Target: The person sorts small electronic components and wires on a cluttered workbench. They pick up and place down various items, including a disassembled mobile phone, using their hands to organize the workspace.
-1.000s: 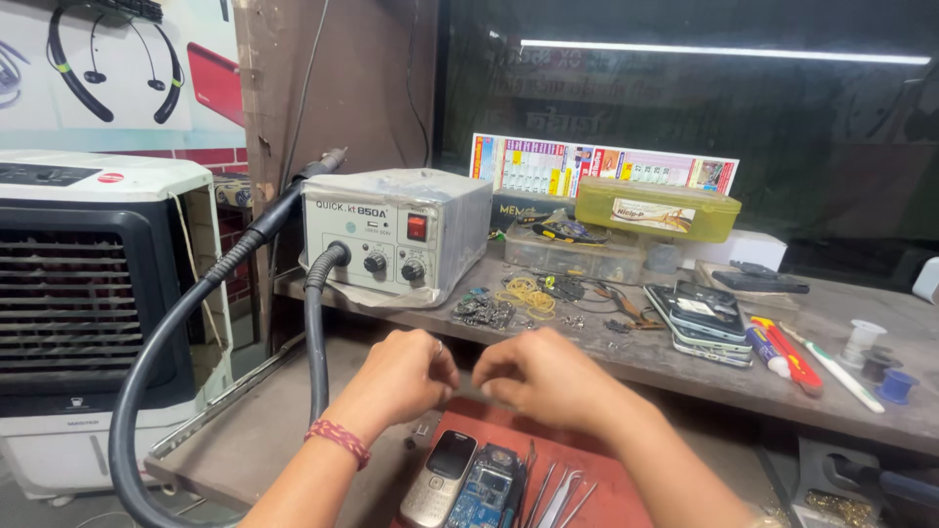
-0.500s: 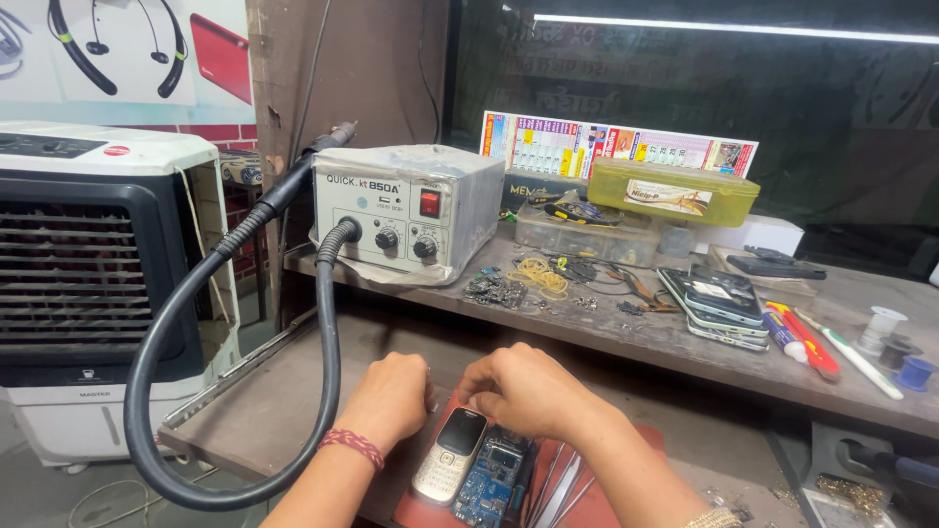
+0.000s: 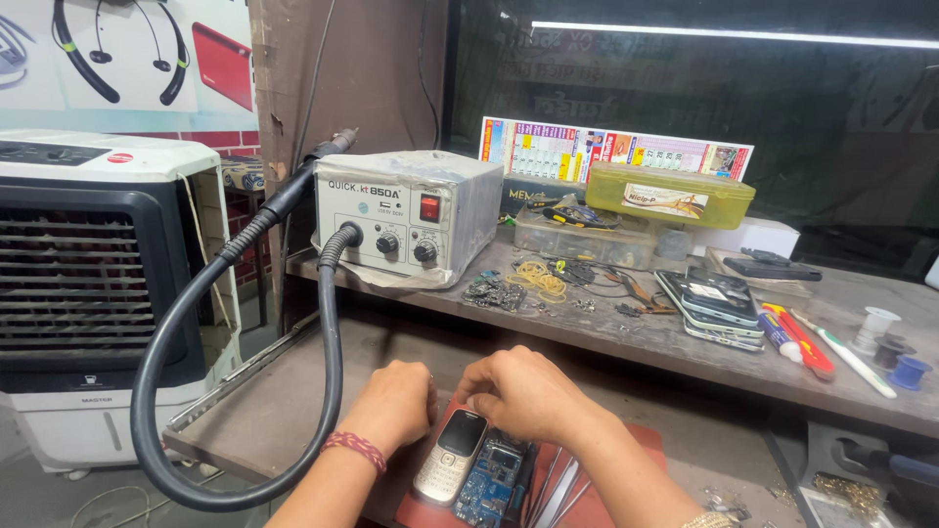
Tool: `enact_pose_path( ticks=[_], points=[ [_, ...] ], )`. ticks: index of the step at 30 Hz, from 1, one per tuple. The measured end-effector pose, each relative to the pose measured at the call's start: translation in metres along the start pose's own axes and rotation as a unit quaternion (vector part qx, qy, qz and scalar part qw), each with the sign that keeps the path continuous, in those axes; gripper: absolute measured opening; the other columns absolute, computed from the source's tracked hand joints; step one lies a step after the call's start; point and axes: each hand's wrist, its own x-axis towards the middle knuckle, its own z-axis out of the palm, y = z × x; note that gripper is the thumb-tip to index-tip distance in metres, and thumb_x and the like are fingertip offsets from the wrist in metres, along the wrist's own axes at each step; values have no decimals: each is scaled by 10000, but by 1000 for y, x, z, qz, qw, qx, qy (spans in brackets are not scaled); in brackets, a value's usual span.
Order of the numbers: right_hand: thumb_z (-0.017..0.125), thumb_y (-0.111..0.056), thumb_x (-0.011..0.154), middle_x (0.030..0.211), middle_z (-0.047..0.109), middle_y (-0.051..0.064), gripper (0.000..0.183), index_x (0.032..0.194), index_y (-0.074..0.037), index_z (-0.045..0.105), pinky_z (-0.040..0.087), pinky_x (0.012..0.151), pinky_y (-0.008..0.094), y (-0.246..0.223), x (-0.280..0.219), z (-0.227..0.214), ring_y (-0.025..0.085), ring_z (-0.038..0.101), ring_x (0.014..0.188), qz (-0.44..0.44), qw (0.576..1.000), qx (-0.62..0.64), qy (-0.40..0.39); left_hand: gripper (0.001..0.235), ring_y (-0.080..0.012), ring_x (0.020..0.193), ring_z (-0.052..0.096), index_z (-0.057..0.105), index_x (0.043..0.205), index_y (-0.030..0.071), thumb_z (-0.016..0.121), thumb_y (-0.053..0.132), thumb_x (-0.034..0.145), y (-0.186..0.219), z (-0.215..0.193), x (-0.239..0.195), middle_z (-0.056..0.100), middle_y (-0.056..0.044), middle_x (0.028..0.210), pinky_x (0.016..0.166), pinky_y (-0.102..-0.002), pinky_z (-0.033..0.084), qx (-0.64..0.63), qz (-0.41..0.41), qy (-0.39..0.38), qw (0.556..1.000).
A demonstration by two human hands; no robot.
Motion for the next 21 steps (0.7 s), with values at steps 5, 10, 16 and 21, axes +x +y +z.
enact_pose_path(
  ticks=[5,10,16,21],
  points=[
    [676,-72,787,799,789,108,221,977,-99,787,588,732,338,1,-4,0,206,772,700,-11,1000,4,15,130,-305,961,736,823,839,134,765,51,757,1,-7,0,764,-155,960,898,-376,579,-36,-6,47,998],
    [774,-119,766,817,792,88,179,943,-96,781,588,724,338,0,-2,1,196,770,749,-49,992,51,105,225,-181,829,764,719,974,38,751,-1,755,8,-34,9,783,-92,870,780,-339,610,-296,10,50,954],
    [815,-147,761,756,778,98,165,904,-90,757,596,691,333,-7,2,2,183,784,714,35,982,93,162,387,-191,805,748,610,1190,-21,686,-73,814,12,-37,13,737,-109,890,746,-327,646,-527,17,-37,849],
    [788,-97,763,766,773,118,137,888,-69,741,595,687,330,-1,0,6,191,781,707,18,979,74,192,347,-216,834,765,618,1187,-13,667,-35,844,8,-31,20,768,-136,921,744,-313,646,-547,9,-86,832]
  ],
)
